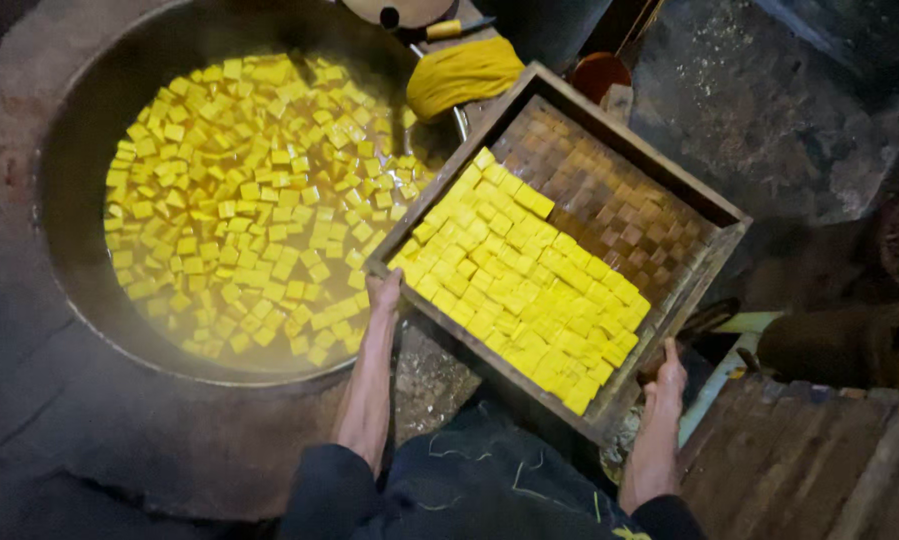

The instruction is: The person uses a slotted spatula to scoop yellow tofu cubes from a large steaming pot and places them into a rectangular woven tray. The person repeats this scooping and arranging action multiple times to fill the tray.

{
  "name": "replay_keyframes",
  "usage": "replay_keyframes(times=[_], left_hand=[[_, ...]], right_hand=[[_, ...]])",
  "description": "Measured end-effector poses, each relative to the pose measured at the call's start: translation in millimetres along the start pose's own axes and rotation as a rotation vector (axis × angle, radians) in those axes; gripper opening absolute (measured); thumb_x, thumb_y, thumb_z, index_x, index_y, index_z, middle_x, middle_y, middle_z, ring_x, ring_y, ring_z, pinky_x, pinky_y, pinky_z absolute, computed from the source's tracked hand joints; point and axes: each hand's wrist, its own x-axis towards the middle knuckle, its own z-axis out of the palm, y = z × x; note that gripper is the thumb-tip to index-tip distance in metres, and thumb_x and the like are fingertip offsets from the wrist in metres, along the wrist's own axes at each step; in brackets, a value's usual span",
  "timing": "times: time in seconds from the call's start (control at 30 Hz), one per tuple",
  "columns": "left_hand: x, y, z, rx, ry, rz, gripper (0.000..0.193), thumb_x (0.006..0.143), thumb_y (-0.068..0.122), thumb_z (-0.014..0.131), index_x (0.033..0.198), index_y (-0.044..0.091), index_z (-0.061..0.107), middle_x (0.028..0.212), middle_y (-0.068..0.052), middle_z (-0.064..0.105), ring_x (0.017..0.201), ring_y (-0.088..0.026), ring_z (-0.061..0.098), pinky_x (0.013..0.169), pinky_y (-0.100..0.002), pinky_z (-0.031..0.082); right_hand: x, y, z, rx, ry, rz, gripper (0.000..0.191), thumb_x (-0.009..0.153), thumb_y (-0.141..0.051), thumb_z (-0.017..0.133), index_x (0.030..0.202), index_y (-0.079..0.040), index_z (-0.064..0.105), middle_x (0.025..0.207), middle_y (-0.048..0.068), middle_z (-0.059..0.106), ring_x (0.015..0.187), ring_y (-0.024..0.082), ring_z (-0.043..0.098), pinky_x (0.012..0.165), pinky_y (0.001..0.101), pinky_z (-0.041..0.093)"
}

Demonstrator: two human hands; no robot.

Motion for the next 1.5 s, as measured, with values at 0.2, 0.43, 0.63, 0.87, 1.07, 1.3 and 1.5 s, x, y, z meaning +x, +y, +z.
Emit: replay_keyframes(times=[0.2, 0.43, 0.63, 0.87, 1.07, 1.3, 1.5], left_hand=[[3, 0, -35, -0.014, 0.018, 0.027, 0.028, 0.085, 0.014, 0.072, 0.108, 0.003, 0.062, 0.085, -0.002, 0.063, 0.071, -0.015, 0.059, 0.059, -0.034, 0.05], [13, 4, -55, -0.032, -0.046, -0.036, 0.03, 0.087, 0.016, 0.073, 0.11, -0.002, 0.067, 0.087, -0.004, 0.068, 0.072, -0.015, 0.063, 0.062, -0.034, 0.053], [38, 14, -50, 0.082, -0.138, -0.115, 0.037, 0.093, 0.023, 0.071, 0.109, -0.011, 0.072, 0.094, -0.013, 0.07, 0.078, -0.019, 0.064, 0.066, -0.037, 0.051], [29, 9, -76, 0.074, 0.046, 0.1, 0.063, 0.084, 0.028, 0.083, 0.131, 0.001, 0.049, 0.108, -0.009, 0.067, 0.096, -0.019, 0.068, 0.084, -0.033, 0.056], [-54, -23, -167, 0.398, 0.651, 0.389, 0.044, 0.093, 0.017, 0.074, 0.131, 0.003, 0.055, 0.105, -0.014, 0.068, 0.095, -0.027, 0.066, 0.086, -0.039, 0.054], [-151, -83, -231, 0.368, 0.79, 0.289, 0.032, 0.094, 0.016, 0.072, 0.124, 0.007, 0.062, 0.106, -0.01, 0.068, 0.097, -0.025, 0.066, 0.09, -0.039, 0.054], [-195, -97, -249, 0.558, 0.794, 0.382, 0.033, 0.091, 0.015, 0.073, 0.122, 0.008, 0.062, 0.113, -0.013, 0.063, 0.107, -0.03, 0.063, 0.094, -0.043, 0.051]], right_hand=[[1, 16, 9, -0.225, 0.084, -0.096, 0.041, 0.099, -0.037, 0.08, 0.117, -0.001, 0.07, 0.102, 0.006, 0.069, 0.082, 0.022, 0.064, 0.067, 0.0402, 0.053], [-20, 31, 14, -0.19, 0.017, -0.127, 0.048, 0.095, -0.035, 0.078, 0.121, 0.002, 0.064, 0.112, 0.011, 0.072, 0.091, 0.024, 0.073, 0.076, 0.0403, 0.061], [-23, 47, 13, -0.166, 0.004, -0.106, 0.046, 0.1, -0.035, 0.077, 0.122, 0.004, 0.066, 0.115, 0.012, 0.074, 0.093, 0.024, 0.074, 0.076, 0.0391, 0.063], [-30, 37, -30, -0.556, 0.088, -0.35, 0.035, 0.098, -0.022, 0.078, 0.111, 0.004, 0.059, 0.087, 0.01, 0.066, 0.055, 0.023, 0.054, 0.045, 0.0376, 0.041], [-24, 16, -77, -0.602, 0.085, -0.37, 0.031, 0.108, -0.031, 0.068, 0.104, -0.001, 0.062, 0.076, 0.007, 0.062, 0.055, 0.015, 0.054, 0.044, 0.0328, 0.041], [-19, 48, -112, -0.401, -0.156, -0.564, 0.041, 0.116, -0.038, 0.056, 0.102, 0.001, 0.058, 0.079, 0.009, 0.066, 0.06, 0.015, 0.059, 0.052, 0.0301, 0.053], [-39, 75, -112, -0.673, -0.035, -0.587, 0.051, 0.115, -0.039, 0.057, 0.091, 0.006, 0.059, 0.073, 0.011, 0.063, 0.054, 0.015, 0.053, 0.048, 0.0312, 0.046]])
